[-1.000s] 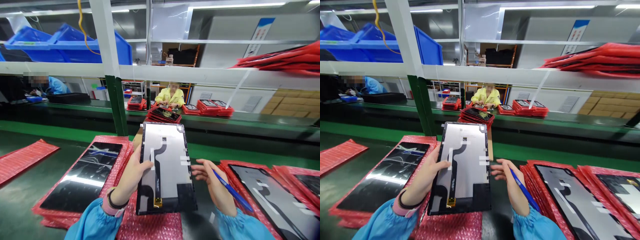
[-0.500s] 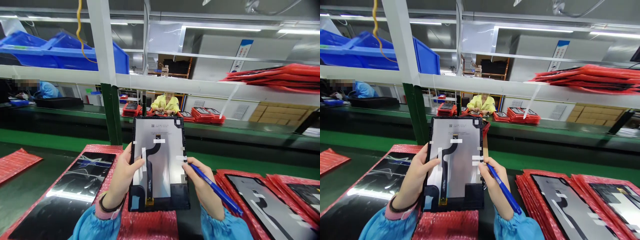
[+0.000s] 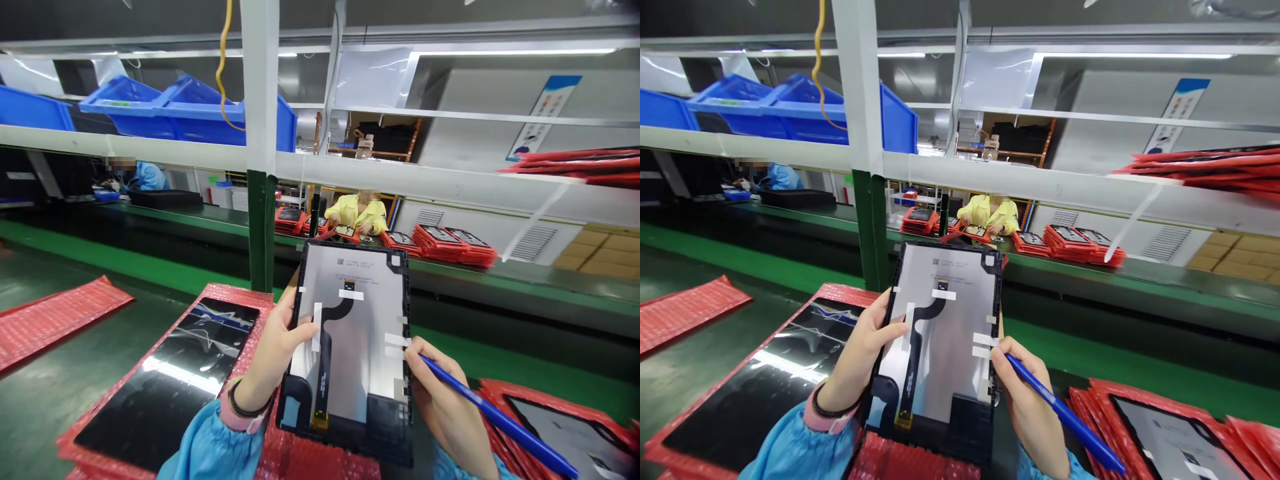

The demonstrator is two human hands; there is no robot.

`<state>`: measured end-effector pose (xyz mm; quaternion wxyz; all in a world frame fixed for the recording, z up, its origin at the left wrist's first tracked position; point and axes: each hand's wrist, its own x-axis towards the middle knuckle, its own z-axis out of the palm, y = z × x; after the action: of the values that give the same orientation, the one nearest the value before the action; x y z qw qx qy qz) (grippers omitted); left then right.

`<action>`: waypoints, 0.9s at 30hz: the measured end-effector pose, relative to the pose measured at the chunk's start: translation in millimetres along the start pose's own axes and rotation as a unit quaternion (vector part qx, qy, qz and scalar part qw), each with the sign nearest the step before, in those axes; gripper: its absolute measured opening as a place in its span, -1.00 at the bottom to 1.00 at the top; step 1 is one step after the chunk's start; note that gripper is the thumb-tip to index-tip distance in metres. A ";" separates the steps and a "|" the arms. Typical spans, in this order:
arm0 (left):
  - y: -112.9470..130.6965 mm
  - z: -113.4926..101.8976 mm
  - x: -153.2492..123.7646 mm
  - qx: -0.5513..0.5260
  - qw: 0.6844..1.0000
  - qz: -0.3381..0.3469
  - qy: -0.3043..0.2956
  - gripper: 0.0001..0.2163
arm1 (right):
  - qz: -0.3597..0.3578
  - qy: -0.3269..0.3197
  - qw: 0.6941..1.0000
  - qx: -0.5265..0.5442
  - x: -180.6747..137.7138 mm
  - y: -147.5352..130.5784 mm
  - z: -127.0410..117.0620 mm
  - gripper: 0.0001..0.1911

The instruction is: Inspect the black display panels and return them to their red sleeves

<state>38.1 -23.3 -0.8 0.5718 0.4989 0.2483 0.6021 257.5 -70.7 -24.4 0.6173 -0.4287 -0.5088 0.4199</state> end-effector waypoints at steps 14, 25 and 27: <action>-3.2 -4.2 1.3 0.146 0.985 0.059 0.065 -0.66 | 0.036 0.080 0.992 0.086 8.0 -0.2 6.3 -0.56; -26.3 -6.0 2.0 0.409 0.799 0.355 -0.261 -0.53 | 0.135 -0.049 0.951 0.273 -1.1 4.9 5.7 -0.32; -26.6 -5.9 3.2 0.424 0.783 0.369 -0.268 -0.51 | 0.139 -0.028 0.956 0.258 -6.2 8.6 3.2 -0.36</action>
<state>45.2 -12.8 -25.1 0.0805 0.8858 0.1126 0.4429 252.8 -73.9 -33.9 0.6283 -0.3092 -0.3358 0.6300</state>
